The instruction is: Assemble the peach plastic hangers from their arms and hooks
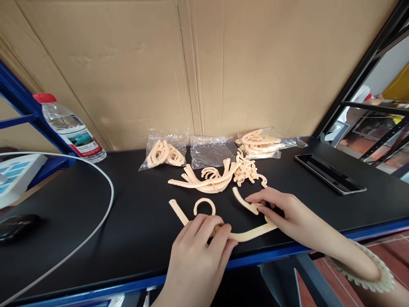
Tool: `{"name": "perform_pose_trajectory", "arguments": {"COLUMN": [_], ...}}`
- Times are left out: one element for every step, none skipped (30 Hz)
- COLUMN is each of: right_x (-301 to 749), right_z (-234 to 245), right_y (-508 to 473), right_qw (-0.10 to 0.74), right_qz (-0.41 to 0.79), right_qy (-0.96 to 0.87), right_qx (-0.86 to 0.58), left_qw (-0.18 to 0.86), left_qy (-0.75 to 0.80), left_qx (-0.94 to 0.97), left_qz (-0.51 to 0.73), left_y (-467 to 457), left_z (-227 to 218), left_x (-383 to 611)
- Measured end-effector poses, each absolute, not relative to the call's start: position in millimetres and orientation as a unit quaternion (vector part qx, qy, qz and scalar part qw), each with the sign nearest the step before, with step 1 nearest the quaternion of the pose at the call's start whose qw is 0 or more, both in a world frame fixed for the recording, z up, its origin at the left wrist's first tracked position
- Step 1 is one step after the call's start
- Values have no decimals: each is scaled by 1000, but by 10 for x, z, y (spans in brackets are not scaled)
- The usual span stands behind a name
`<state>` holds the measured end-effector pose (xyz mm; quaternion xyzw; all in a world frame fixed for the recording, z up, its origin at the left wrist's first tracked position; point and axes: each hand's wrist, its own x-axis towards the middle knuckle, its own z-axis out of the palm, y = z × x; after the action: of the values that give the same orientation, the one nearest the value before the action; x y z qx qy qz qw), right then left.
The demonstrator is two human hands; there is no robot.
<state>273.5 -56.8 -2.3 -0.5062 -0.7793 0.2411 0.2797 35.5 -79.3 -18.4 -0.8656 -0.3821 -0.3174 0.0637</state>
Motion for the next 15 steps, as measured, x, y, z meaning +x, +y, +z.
{"name": "perform_pose_trajectory", "arguments": {"right_x": [2731, 2735, 2744, 2757, 2772, 2785, 2793, 2794, 2787, 2772, 2751, 2727, 2705, 2688, 2681], "right_z": [-9, 2, 13, 23, 32, 41, 48, 52, 53, 50, 44, 35, 28, 26, 31], "right_y": [-533, -503, -478, -460, -449, -443, -445, -452, -466, -485, -507, -531, -553, -572, -582], "right_qw": [272, 268, 268, 272, 279, 285, 287, 285, 276, 263, 247, 229, 215, 205, 200], "right_qz": [255, 269, 279, 286, 289, 290, 287, 279, 269, 260, 251, 245, 243, 245, 249], "right_qy": [-791, -797, -798, -794, -787, -779, -772, -769, -771, -778, -789, -802, -814, -822, -828], "right_qx": [-485, -469, -462, -462, -468, -478, -489, -500, -507, -509, -504, -494, -482, -471, -461], "left_qw": [66, 70, 72, 73, 71, 69, 65, 62, 58, 54, 52, 51, 51, 52, 52], "left_qy": [-393, -402, -409, -414, -416, -416, -416, -417, -417, -417, -417, -417, -418, -420, -423], "left_qx": [-861, -857, -854, -853, -853, -854, -855, -855, -855, -855, -854, -853, -852, -850, -847], "left_qz": [-317, -315, -312, -310, -307, -304, -302, -301, -301, -303, -305, -309, -311, -313, -317], "left_y": [-779, -764, -753, -745, -740, -740, -741, -744, -748, -750, -752, -753, -753, -752, -750], "left_z": [-192, -199, -207, -214, -223, -232, -244, -256, -270, -283, -296, -306, -315, -320, -321], "left_x": [382, 400, 411, 416, 416, 413, 409, 405, 403, 403, 405, 409, 414, 418, 420]}}
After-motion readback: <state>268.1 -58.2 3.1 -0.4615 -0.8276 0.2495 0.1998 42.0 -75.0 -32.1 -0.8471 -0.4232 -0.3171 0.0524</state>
